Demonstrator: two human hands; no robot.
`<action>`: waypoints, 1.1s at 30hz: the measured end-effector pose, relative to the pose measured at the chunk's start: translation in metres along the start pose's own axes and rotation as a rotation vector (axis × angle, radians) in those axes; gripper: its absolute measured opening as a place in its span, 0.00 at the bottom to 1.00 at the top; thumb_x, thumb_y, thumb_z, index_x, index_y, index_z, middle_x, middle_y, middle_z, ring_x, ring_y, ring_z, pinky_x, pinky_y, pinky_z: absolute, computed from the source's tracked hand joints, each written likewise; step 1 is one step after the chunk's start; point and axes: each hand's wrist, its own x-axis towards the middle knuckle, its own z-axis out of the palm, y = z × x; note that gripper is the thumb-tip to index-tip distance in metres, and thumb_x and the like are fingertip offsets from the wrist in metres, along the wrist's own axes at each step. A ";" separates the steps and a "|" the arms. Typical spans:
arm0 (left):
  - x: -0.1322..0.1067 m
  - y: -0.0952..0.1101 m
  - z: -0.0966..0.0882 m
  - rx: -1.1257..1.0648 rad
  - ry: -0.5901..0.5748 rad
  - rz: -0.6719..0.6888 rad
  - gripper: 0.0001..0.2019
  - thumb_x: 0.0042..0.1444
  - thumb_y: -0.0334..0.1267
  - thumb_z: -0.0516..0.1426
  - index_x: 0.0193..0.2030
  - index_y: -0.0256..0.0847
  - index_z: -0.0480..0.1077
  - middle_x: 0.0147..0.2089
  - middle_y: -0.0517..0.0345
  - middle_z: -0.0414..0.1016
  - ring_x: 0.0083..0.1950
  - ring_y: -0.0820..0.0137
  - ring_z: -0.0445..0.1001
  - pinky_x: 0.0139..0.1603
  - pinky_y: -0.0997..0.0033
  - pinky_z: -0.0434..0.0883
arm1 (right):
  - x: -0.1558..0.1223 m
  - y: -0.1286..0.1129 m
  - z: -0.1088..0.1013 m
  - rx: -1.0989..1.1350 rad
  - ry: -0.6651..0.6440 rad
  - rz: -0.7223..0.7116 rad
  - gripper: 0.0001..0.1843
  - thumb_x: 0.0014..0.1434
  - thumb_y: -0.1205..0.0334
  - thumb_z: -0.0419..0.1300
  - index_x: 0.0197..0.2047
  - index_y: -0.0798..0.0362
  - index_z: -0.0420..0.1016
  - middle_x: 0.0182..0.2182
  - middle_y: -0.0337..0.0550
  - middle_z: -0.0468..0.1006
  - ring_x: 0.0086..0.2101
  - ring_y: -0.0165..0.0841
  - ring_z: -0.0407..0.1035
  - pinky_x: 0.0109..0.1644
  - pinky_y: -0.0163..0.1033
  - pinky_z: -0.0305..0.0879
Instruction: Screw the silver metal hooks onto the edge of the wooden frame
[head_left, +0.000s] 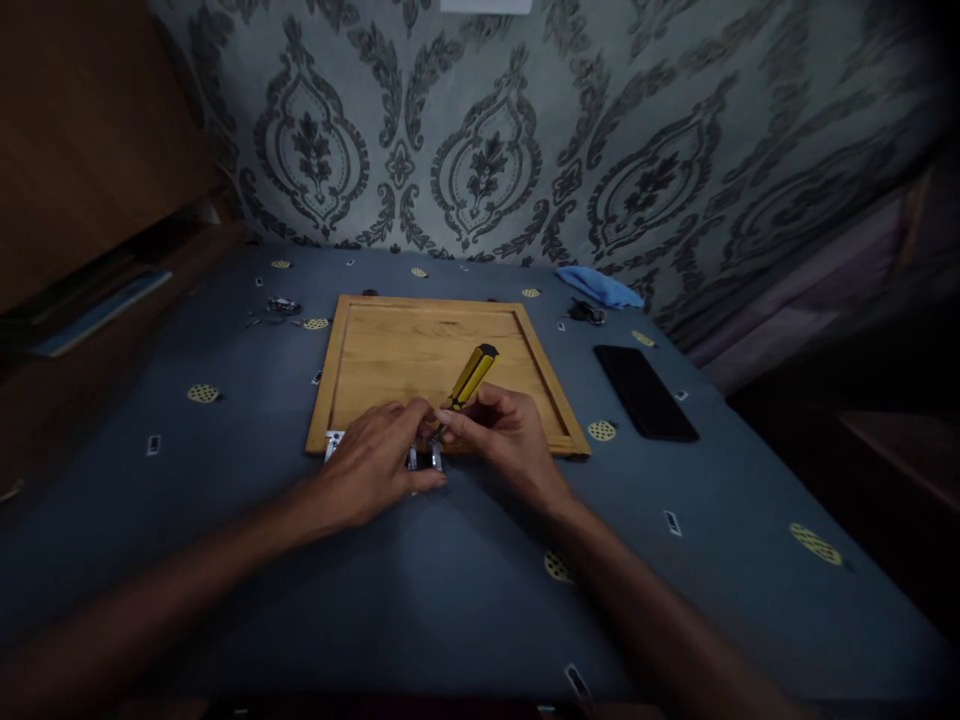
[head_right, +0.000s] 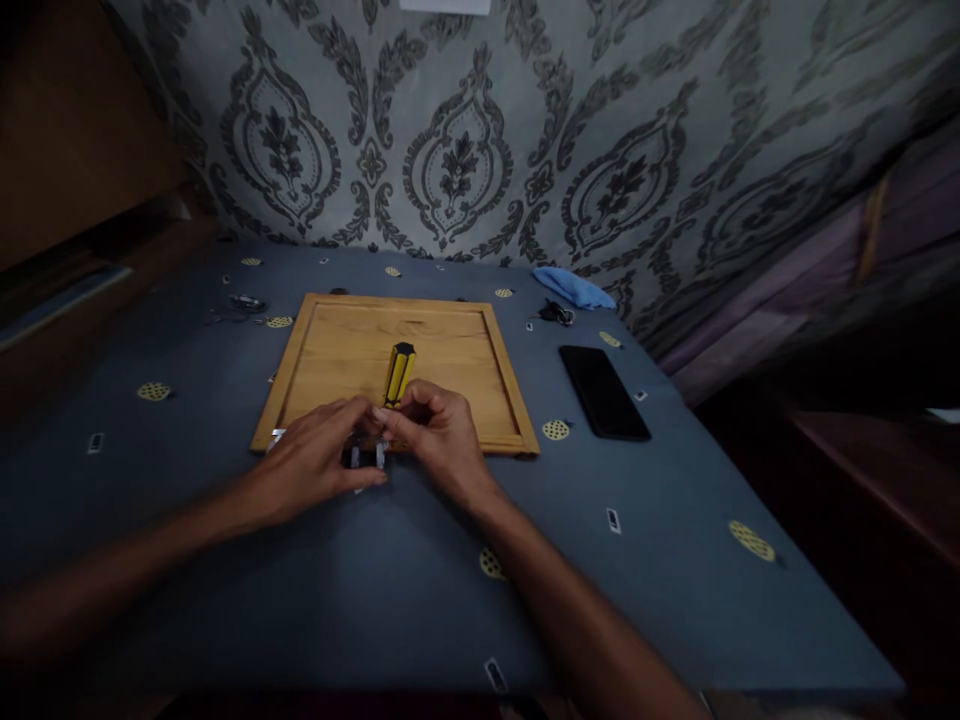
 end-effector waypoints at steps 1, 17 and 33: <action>0.000 0.001 0.000 -0.006 -0.004 -0.004 0.18 0.54 0.39 0.68 0.46 0.44 0.65 0.47 0.55 0.76 0.50 0.58 0.75 0.48 0.59 0.70 | 0.000 -0.001 0.000 0.005 0.024 -0.008 0.22 0.46 0.46 0.76 0.23 0.49 0.70 0.20 0.35 0.77 0.23 0.31 0.72 0.30 0.38 0.71; 0.000 0.001 0.001 -0.016 0.000 -0.023 0.18 0.53 0.38 0.69 0.45 0.44 0.66 0.47 0.55 0.77 0.49 0.58 0.75 0.49 0.57 0.70 | 0.000 0.005 0.001 0.017 0.046 -0.008 0.22 0.48 0.47 0.75 0.25 0.49 0.68 0.21 0.37 0.78 0.24 0.32 0.73 0.31 0.39 0.72; 0.000 0.000 0.001 0.001 -0.008 -0.021 0.20 0.53 0.39 0.69 0.49 0.44 0.67 0.49 0.53 0.77 0.53 0.55 0.75 0.52 0.56 0.71 | 0.004 -0.004 -0.006 0.135 -0.162 0.075 0.20 0.45 0.48 0.77 0.31 0.52 0.77 0.25 0.36 0.79 0.25 0.29 0.74 0.32 0.35 0.73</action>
